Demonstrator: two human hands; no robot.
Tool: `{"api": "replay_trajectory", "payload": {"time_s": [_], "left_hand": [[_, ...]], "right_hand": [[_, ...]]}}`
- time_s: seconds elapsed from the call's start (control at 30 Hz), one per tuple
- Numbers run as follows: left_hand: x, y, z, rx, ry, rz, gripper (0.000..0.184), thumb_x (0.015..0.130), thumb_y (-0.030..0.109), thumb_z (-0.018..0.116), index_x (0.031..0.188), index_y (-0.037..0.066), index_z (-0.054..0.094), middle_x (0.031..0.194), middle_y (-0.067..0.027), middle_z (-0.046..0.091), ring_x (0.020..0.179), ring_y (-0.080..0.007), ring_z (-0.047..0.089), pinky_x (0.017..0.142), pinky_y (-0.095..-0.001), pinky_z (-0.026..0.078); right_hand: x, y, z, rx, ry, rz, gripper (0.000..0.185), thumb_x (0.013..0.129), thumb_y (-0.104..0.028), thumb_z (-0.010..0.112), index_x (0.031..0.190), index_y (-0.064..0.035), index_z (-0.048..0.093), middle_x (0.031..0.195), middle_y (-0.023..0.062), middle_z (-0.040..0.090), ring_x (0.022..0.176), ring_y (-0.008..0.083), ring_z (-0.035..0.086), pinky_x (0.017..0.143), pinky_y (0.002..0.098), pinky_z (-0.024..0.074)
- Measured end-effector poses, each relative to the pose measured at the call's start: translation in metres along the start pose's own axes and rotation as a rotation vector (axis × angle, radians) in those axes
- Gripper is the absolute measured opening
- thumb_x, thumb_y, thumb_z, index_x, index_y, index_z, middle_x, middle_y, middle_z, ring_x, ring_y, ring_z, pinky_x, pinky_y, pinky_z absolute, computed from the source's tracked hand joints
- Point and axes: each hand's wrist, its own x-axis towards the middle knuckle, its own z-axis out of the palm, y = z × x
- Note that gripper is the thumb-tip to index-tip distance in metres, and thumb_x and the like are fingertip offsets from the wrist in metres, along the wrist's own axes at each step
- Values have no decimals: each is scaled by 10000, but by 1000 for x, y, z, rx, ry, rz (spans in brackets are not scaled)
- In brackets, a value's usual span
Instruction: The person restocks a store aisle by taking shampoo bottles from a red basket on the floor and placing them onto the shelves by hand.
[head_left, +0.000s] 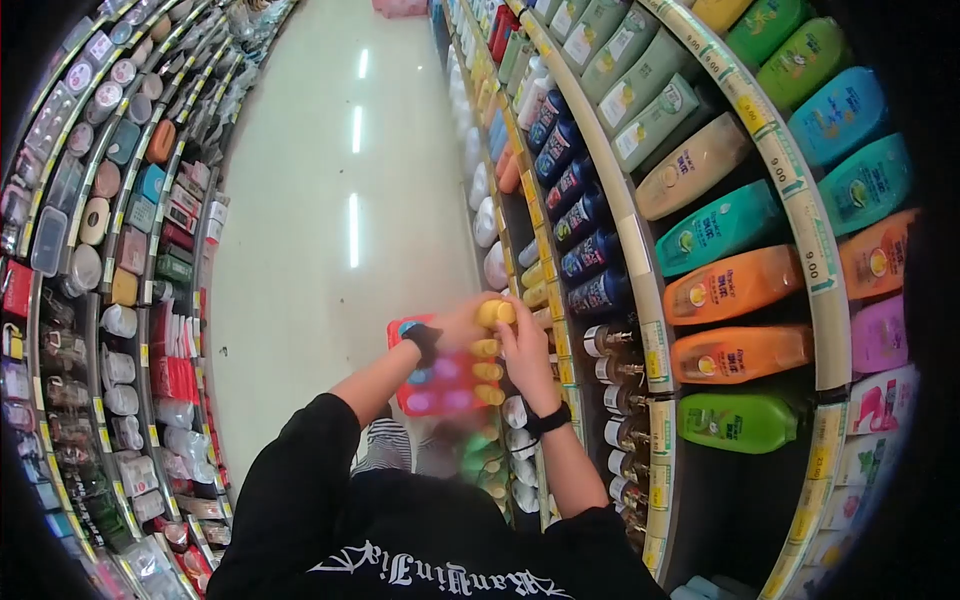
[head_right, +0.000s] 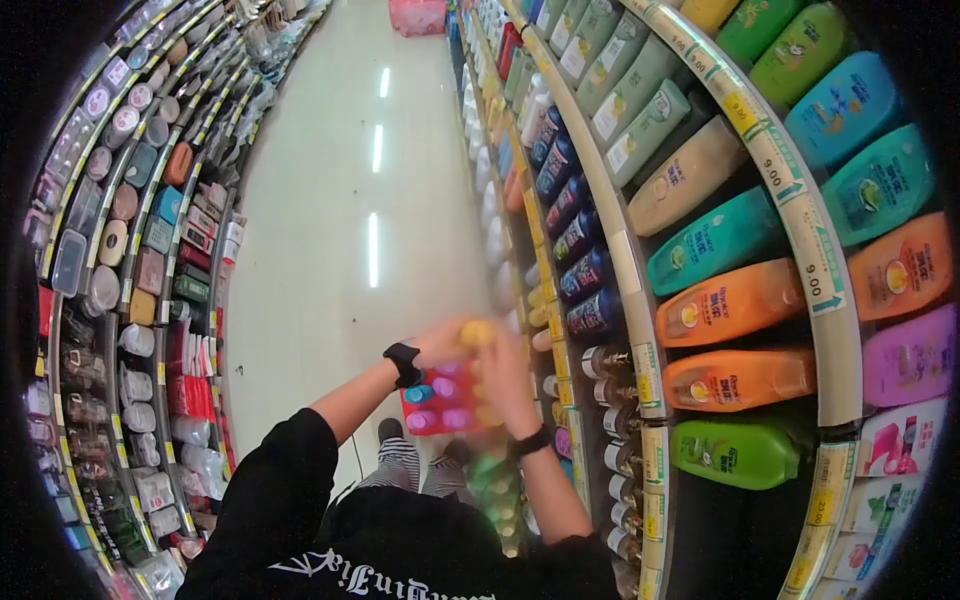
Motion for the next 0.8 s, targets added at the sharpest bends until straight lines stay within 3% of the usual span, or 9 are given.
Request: {"api": "replay_trajectory", "payload": {"time_s": [0.07,0.17,0.23,0.43,0.5,0.73,0.77,0.8], "left_hand": [[8,-15,2,86,10,-53,577,796,210,624,1323,145,399,1172,-168,564,1106,-291,539,935,-374,413],[19,-47,11,71,66,-20,530,804,222,619,1287,95,440,1169,-187,571,1086,-316,550,922,-383,425],[22,-52,12,42,92,26,500,810,226,621,1257,61,471,1146,-194,588,1063,-316,565,913,-386,435],[30,-86,23,157,-18,-154,550,836,269,592,1309,50,417,1218,-218,541,1135,-343,519,956,-394,407],[31,-111,34,107,63,-18,626,791,136,600,1356,47,344,1197,-227,545,1118,-357,528,928,-394,419],[29,-141,54,-10,-16,-126,695,759,129,576,1384,38,286,1216,-261,519,1118,-377,525,937,-405,412],[31,-147,59,-25,-19,-118,708,752,138,577,1386,36,279,1212,-267,519,1119,-379,523,938,-406,410],[32,-152,62,-39,-21,-109,720,745,148,578,1388,34,273,1207,-273,520,1119,-382,522,940,-406,409]], "right_hand": [[11,30,9,-142,36,-157,326,878,-62,513,1193,8,467,1066,203,579,940,346,582,815,363,454],[23,61,20,-207,33,-200,332,878,-68,509,1199,1,458,1089,214,565,1015,377,537,867,379,428],[28,63,21,-199,-33,-154,335,878,-69,508,1201,-3,451,1101,218,559,1031,384,527,878,390,421],[44,125,36,-254,-183,-106,349,873,-68,517,1206,-18,426,1126,237,542,1067,411,500,890,425,410],[44,120,31,-288,-283,-109,364,867,-62,524,1214,-36,417,1171,241,522,1097,418,487,908,429,406],[50,170,44,-284,-257,-17,397,872,-71,515,1250,-39,398,1204,244,505,1113,416,474,922,433,404],[51,173,46,-151,-285,162,406,876,-73,510,1263,-43,392,1204,244,511,1117,410,478,926,429,403],[51,184,48,-147,-287,170,406,876,-73,510,1263,-43,392,1204,244,511,1117,410,478,926,429,403]]}}
